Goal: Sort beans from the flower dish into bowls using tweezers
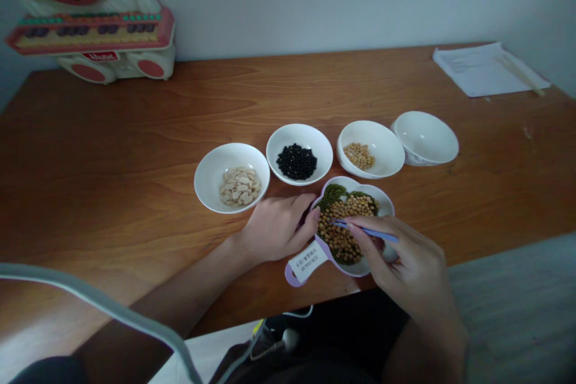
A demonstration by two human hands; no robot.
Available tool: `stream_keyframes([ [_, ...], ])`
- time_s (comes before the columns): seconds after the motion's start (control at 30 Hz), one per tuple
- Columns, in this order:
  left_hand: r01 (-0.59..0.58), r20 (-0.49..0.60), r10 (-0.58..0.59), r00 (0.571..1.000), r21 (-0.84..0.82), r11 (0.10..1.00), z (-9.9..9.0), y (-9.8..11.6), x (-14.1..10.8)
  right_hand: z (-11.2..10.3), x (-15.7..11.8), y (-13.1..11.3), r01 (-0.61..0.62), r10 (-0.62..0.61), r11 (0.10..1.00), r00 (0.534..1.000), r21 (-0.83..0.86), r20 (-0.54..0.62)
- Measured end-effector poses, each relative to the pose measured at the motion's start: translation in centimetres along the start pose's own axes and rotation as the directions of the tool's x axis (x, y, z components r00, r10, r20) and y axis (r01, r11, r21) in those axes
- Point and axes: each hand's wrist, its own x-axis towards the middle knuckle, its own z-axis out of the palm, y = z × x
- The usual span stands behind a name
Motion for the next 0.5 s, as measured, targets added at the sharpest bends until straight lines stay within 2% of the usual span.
stream_keyframes([
  [0.5, -0.006, 0.001, 0.006, 1.0, 0.002, 1.0, 0.08, -0.06, -0.04, -0.02, -0.44, 0.24, 0.016, -0.017, 1.0, 0.999, -0.021, -0.044],
])
